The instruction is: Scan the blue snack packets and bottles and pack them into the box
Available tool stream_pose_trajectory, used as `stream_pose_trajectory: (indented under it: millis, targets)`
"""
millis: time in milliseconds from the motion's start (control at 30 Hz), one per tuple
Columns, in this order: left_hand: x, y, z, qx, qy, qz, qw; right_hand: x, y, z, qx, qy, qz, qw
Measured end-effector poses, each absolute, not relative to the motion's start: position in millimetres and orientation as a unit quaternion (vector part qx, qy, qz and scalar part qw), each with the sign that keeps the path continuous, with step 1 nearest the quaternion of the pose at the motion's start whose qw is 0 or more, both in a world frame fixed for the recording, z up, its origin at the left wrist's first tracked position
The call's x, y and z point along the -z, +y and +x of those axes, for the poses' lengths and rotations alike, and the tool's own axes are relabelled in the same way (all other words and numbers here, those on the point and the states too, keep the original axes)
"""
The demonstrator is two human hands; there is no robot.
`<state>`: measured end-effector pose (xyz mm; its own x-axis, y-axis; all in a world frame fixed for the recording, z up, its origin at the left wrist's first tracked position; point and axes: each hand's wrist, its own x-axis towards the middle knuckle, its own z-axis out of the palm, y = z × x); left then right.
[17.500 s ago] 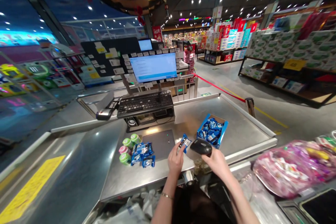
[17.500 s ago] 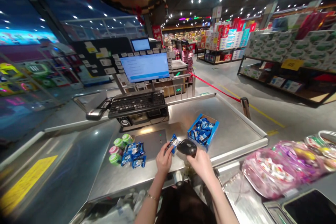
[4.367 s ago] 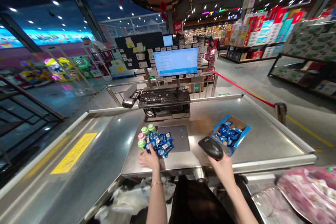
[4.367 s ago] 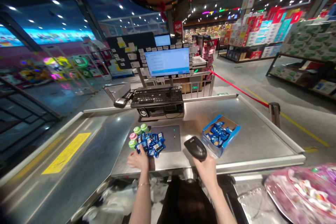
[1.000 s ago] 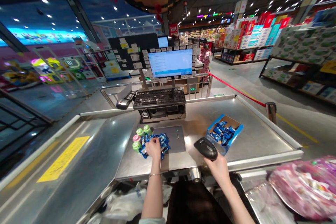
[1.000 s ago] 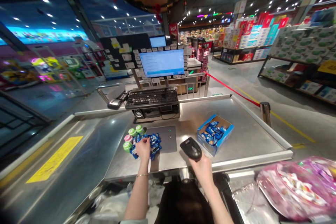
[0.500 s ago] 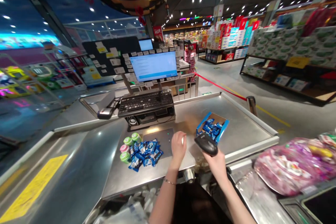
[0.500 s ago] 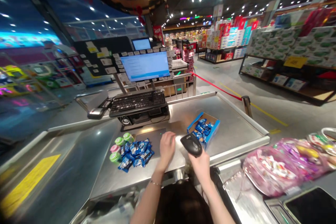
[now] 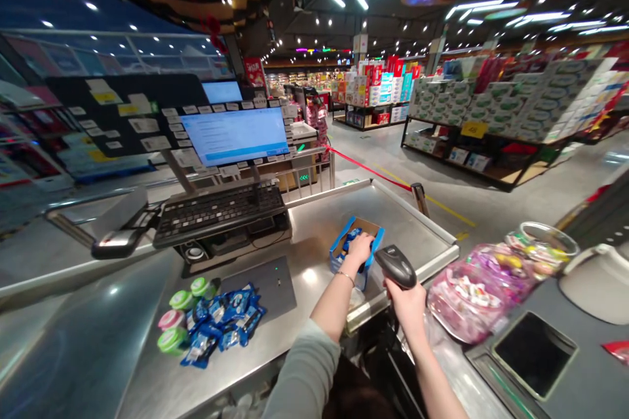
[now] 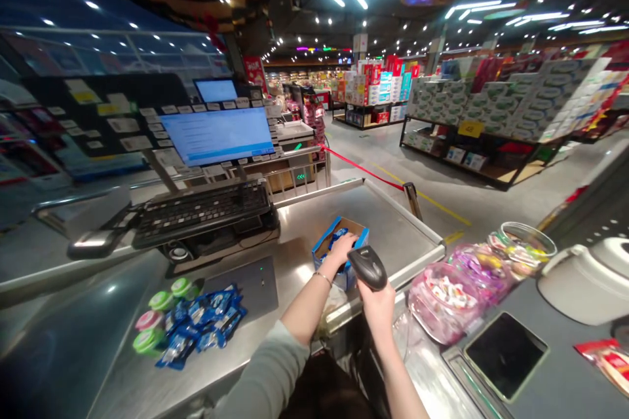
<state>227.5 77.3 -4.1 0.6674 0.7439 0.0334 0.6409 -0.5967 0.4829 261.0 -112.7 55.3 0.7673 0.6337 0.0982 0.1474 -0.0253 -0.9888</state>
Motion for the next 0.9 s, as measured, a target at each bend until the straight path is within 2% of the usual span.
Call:
stream_pose_trajectory:
  millis: [167, 400, 467, 633, 733, 900]
  targets:
    - [15.7, 81.8, 227.2, -0.135, 0.421, 0.871, 0.214, -49.5, -111.1, 264.7, -0.191, -0.296, -0.690, 0.632]
    - [5.0, 72.4, 203.6, -0.210, 0.505, 0.814, 0.194, -48.1, -111.6, 265.9, -0.204, -0.291, -0.701, 0.619]
    - [4.2, 65.1, 186.8, -0.295, 0.528, 0.759, 0.242, -49.1, -111.4, 264.9, -0.211, -0.292, -0.704, 0.612]
    - [11.7, 35.5, 129.9, -0.545, 0.488, 0.508, 0.455, -43.1, -110.3, 251.9, -0.235, -0.363, -0.676, 0.597]
    - [14.8, 11.7, 96.7, -0.601, 0.480, 0.419, 0.482, -34.2, -110.0, 234.6, -0.252, -0.434, -0.654, 0.566]
    - [17.6, -21.1, 59.3, -0.626, 0.498, 0.367, 0.475, -25.3, -110.5, 200.8, -0.262, -0.519, -0.659, 0.478]
